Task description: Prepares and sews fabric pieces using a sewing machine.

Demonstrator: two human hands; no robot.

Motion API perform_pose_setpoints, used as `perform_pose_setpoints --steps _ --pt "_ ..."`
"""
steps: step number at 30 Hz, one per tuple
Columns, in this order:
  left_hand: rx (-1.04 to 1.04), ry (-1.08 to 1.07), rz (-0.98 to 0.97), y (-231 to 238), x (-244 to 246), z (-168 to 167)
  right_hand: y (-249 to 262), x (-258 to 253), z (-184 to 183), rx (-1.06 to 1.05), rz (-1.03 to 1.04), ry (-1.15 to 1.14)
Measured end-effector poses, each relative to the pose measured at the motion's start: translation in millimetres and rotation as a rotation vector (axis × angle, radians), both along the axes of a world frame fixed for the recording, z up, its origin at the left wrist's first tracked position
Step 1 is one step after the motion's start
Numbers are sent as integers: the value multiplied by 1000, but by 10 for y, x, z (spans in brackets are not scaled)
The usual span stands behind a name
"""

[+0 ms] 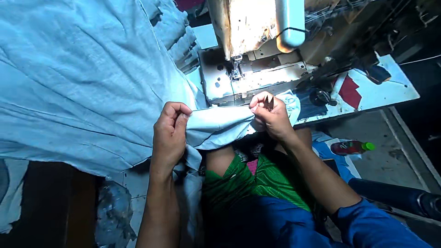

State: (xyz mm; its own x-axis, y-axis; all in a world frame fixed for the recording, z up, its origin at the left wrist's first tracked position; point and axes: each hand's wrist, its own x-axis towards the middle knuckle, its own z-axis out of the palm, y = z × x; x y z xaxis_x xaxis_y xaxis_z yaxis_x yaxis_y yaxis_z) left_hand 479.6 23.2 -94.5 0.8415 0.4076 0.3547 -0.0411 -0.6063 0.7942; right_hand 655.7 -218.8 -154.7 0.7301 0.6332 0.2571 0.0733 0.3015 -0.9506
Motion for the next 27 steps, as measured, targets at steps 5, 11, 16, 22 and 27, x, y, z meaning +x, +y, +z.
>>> perform_pose_setpoints --steps 5,11,16,22,27 --pt "114 51 -47 -46 -17 63 -93 -73 127 -75 -60 -286" --pt "130 -21 -64 -170 -5 45 -140 -219 122 -17 -174 -455" --pt "154 -88 -62 -239 -87 63 -201 -266 75 -26 -230 -428" --pt "259 -198 53 -335 -146 -12 -235 -331 27 -34 -284 -361" --pt "-30 -235 -81 -456 167 45 -230 -289 -91 -148 -221 -274"
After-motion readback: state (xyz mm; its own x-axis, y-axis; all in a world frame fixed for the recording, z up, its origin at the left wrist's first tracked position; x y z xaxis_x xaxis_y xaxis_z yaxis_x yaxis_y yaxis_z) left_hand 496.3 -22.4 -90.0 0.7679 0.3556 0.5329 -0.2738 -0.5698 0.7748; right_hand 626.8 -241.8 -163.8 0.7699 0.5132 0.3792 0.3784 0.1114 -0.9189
